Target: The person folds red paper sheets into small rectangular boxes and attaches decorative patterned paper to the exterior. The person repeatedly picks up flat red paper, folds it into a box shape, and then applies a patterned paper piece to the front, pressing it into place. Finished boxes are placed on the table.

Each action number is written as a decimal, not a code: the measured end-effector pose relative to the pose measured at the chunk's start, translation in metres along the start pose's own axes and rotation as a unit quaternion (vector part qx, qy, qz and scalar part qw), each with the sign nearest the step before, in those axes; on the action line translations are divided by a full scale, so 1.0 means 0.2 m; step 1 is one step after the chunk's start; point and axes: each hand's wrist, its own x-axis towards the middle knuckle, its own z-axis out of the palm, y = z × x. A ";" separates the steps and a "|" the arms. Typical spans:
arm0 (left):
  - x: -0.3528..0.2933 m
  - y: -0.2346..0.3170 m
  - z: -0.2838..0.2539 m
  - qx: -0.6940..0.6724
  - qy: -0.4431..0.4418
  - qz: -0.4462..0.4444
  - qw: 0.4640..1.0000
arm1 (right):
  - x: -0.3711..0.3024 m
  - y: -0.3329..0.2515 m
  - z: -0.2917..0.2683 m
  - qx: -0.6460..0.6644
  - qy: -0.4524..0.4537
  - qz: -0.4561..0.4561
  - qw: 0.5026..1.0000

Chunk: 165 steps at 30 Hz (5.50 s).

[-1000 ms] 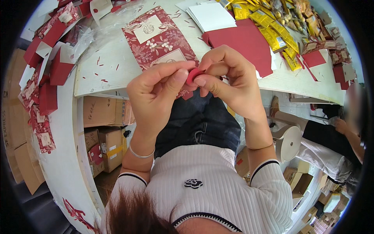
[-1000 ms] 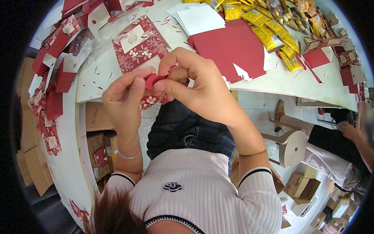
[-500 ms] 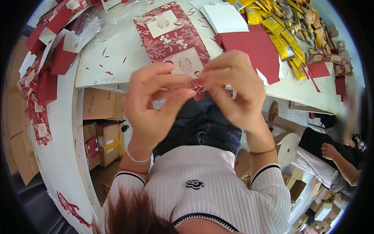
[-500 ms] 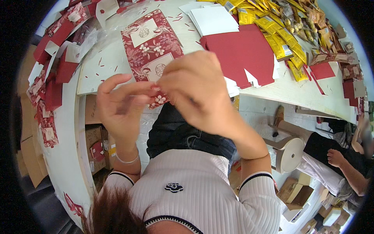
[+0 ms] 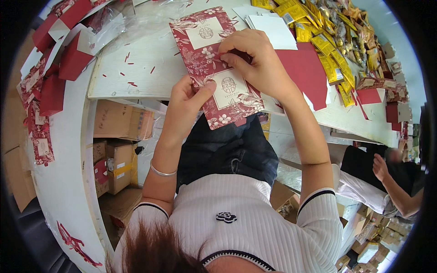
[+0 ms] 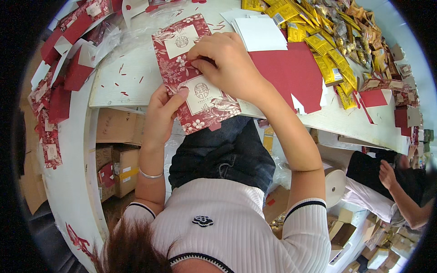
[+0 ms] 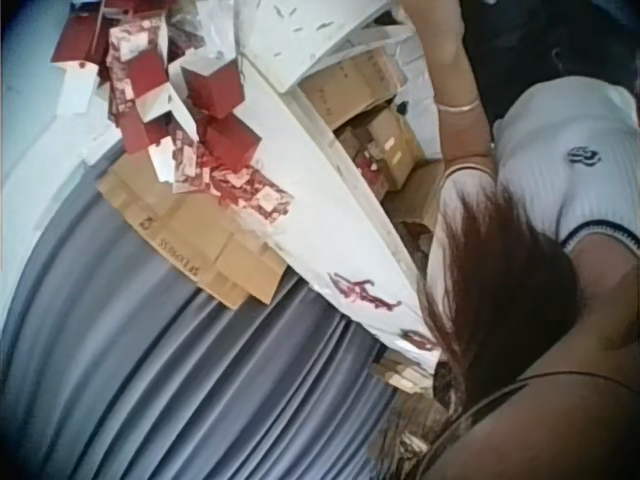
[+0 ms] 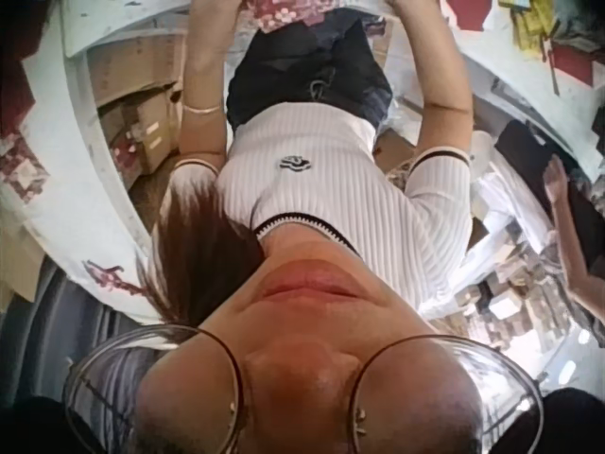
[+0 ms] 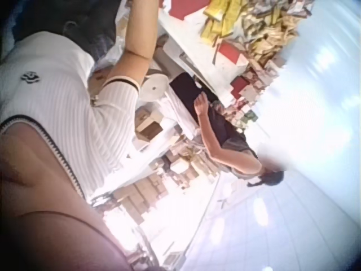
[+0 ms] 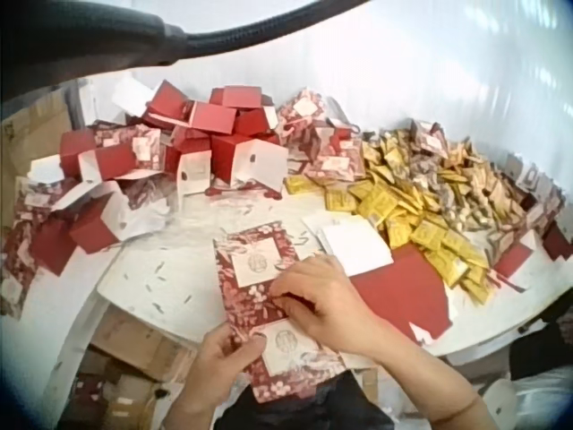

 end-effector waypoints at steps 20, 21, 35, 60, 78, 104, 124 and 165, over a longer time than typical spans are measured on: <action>0.06 -0.12 -0.23 -0.394 -0.188 -0.077 0.897 | 0.12 -0.03 -0.03 -0.045 -0.174 0.034 0.983; 0.07 -0.17 -0.30 -0.391 -0.194 -0.105 0.894 | 0.12 -0.02 -0.02 -0.061 -0.165 0.023 0.984; 0.17 -0.14 -0.16 0.003 -0.006 0.057 0.998 | -0.02 0.02 -0.07 0.038 -0.049 0.102 0.993; 0.14 -0.05 0.02 -0.062 0.012 0.031 0.997 | 0.04 0.05 -0.02 0.212 -0.083 0.143 0.963; 0.02 0.21 -0.06 0.278 0.066 0.295 0.912 | 0.22 -0.10 -0.10 0.577 0.084 0.264 0.768; -0.06 0.07 0.19 0.216 -0.069 0.156 0.961 | -0.31 0.54 -0.26 -0.245 0.008 0.099 0.964; 0.16 0.09 0.34 0.364 -0.005 0.300 0.882 | 0.28 -0.23 -0.20 -0.101 0.025 0.218 0.970; 0.10 0.34 0.19 0.054 -0.108 0.324 0.938 | -0.03 -0.23 -0.12 0.462 0.250 0.111 0.843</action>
